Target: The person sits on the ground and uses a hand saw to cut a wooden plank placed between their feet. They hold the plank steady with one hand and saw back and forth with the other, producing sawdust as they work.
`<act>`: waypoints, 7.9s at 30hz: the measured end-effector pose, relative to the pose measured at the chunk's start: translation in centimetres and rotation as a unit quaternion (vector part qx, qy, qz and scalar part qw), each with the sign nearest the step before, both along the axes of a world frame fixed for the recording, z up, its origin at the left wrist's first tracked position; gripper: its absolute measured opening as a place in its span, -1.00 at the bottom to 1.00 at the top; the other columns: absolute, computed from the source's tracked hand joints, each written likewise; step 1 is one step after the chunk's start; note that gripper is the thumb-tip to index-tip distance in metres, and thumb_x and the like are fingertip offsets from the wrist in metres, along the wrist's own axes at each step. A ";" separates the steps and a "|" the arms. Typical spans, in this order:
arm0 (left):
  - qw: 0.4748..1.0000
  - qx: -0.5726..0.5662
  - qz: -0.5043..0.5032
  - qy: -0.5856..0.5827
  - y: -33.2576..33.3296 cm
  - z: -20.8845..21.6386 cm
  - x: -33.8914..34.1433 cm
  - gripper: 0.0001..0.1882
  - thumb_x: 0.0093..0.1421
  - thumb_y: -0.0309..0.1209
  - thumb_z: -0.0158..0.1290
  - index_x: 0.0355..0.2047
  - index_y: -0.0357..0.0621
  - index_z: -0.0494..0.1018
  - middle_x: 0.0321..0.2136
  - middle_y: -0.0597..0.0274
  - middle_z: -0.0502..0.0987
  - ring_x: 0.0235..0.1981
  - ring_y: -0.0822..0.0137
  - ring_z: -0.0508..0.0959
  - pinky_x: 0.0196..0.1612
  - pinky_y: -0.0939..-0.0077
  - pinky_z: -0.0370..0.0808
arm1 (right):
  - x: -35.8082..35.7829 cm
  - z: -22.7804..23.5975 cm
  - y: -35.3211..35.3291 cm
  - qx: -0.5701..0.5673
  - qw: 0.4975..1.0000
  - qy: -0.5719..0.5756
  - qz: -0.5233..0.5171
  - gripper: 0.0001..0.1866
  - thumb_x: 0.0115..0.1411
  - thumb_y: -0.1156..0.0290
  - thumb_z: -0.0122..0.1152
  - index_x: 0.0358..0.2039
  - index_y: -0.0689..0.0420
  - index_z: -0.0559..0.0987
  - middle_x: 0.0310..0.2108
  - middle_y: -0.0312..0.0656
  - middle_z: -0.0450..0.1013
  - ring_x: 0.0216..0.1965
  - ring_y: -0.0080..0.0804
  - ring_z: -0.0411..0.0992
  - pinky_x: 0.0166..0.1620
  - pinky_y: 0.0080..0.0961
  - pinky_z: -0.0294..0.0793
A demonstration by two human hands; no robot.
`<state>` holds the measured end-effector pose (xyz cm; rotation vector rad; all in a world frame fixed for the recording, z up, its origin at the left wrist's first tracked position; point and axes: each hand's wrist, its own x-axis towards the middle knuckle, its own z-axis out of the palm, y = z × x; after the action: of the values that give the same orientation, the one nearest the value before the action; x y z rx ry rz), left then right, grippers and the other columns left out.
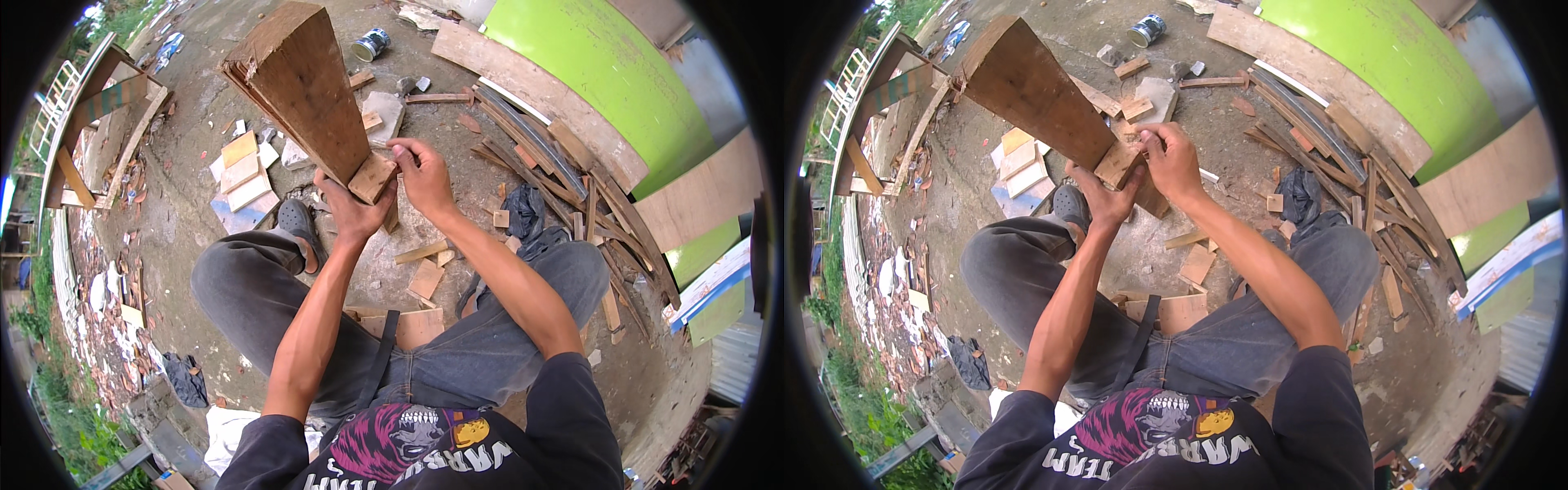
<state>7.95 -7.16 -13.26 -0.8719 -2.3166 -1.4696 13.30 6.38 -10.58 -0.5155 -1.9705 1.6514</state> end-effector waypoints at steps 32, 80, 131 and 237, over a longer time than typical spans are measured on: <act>0.995 0.064 -0.042 -0.062 0.3 1.4 -3.2 -0.07 -0.03 -0.31 0.35 0.20 -0.35 0.01 0.02 -0.01 0.15 0.09 0.09 0.32 0.20 0.22 0.26 | 0.7 6.0 0.2 0.245 0.961 0.052 0.114 -0.86 0.21 0.52 0.24 -0.22 0.18 0.67 -0.33 -0.02 0.50 -0.35 -0.09 0.53 -0.25 -0.25 0.51; 0.987 0.109 -0.057 -0.101 -0.1 1.7 -2.4 -0.14 0.03 -0.36 0.30 0.17 -0.29 -0.03 0.02 0.02 0.23 0.09 0.18 0.32 0.19 0.26 0.25 | -3.0 5.2 0.5 0.404 0.869 0.189 0.217 -0.81 0.02 0.58 0.12 -0.36 0.17 0.65 -0.31 -0.15 0.48 -0.19 -0.15 0.47 -0.06 -0.26 0.46; 0.988 0.071 -0.030 -0.131 -0.3 1.6 -2.5 0.03 0.02 -0.22 0.41 0.21 -0.30 -0.12 0.05 -0.07 0.25 0.12 0.11 0.32 0.21 0.24 0.24 | 0.2 0.6 14.7 0.426 0.898 -0.069 -0.087 -0.86 0.24 0.47 0.17 -0.31 0.14 0.69 -0.21 -0.09 0.53 -0.13 -0.06 0.49 -0.03 -0.14 0.46; 0.911 0.205 0.204 -0.294 -9.3 2.2 -6.9 -0.19 0.42 0.20 -0.32 -0.01 -0.46 0.47 -0.20 -0.06 0.60 -0.16 0.20 0.53 -0.03 0.30 0.40 | 8.4 -0.2 8.0 0.150 0.910 -0.328 0.206 -0.41 0.24 0.10 0.31 0.12 0.28 0.48 -0.25 -0.03 0.59 -0.21 -0.34 0.56 -0.10 -0.39 0.52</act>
<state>1.08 -16.47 -11.04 0.1980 -2.2026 -2.0888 21.69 14.34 -10.78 -0.6213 -2.9435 1.4629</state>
